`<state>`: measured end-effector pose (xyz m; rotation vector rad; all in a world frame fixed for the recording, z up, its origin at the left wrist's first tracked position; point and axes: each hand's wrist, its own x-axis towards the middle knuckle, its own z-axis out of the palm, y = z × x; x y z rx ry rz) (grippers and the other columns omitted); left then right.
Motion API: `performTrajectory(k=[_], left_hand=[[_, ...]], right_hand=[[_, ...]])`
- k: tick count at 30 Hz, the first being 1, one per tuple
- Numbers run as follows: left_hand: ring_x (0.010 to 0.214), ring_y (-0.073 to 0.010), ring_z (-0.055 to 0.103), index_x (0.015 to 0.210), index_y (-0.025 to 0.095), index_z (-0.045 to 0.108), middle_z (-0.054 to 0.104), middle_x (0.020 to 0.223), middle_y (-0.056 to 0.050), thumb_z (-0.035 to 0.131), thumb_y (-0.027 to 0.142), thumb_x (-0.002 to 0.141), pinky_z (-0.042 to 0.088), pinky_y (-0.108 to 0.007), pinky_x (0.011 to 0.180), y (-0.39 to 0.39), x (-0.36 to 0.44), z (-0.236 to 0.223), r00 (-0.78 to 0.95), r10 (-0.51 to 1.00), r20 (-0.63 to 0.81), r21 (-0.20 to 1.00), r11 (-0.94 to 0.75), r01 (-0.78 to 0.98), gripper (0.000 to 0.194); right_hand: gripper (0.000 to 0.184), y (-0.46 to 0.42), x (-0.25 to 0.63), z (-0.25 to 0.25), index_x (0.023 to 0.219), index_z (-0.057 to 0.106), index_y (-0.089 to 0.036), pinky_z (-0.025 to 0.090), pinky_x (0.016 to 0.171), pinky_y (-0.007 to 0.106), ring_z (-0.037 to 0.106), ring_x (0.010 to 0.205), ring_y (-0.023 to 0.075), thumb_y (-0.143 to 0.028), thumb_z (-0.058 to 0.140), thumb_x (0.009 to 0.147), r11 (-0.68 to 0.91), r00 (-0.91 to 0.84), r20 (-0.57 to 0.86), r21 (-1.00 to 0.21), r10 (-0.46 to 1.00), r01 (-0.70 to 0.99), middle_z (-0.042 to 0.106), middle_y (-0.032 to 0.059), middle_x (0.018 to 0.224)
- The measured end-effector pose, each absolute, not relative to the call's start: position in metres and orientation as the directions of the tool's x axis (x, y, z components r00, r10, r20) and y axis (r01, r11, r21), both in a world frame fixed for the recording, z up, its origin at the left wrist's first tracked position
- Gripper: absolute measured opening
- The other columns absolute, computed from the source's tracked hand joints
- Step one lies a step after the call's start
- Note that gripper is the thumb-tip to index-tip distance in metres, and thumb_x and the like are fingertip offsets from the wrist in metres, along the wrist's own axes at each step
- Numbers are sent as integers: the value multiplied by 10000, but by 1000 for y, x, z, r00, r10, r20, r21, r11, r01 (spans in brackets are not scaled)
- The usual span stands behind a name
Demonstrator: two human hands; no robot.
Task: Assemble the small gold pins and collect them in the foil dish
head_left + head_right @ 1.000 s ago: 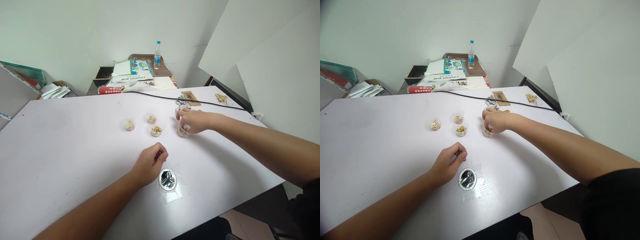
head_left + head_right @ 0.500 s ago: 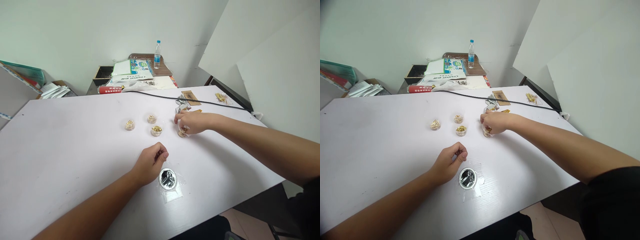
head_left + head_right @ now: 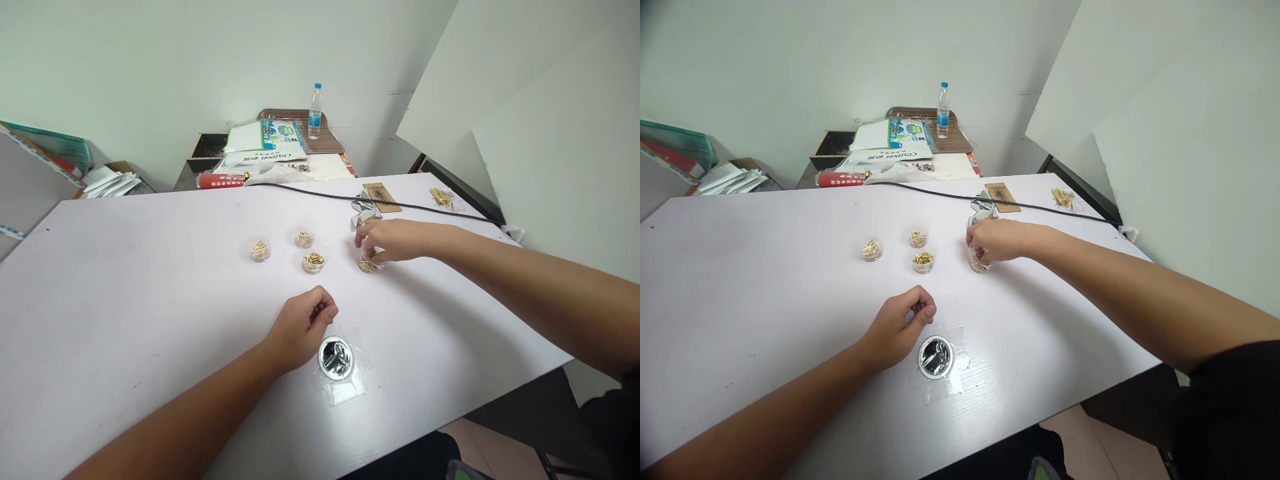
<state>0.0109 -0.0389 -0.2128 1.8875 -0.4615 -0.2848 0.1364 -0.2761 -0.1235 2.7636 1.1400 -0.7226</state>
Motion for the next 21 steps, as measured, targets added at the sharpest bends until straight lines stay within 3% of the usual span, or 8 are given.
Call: performTrajectory(k=[3,21], left_hand=[[665,-133,520,808,194,502,590,724,1,484,259,925,422,-257,629,-39,11,-213,893,-449,22,934,-309,-178,135],[655,-125,485,795,187,510,559,709,7,488,251,920,407,-254,633,-40,10,-214,884,-464,57,928,-301,-218,142]], right_hand=[[106,-279,137,-120,745,755,-157,421,791,342,571,1122,284,-132,664,792,-740,629,-455,-108,630,664,636,118,1252],[149,-294,143,-117,867,797,-181,441,787,332,630,969,236,-212,651,852,-689,607,-355,-184,711,701,673,124,1135]])
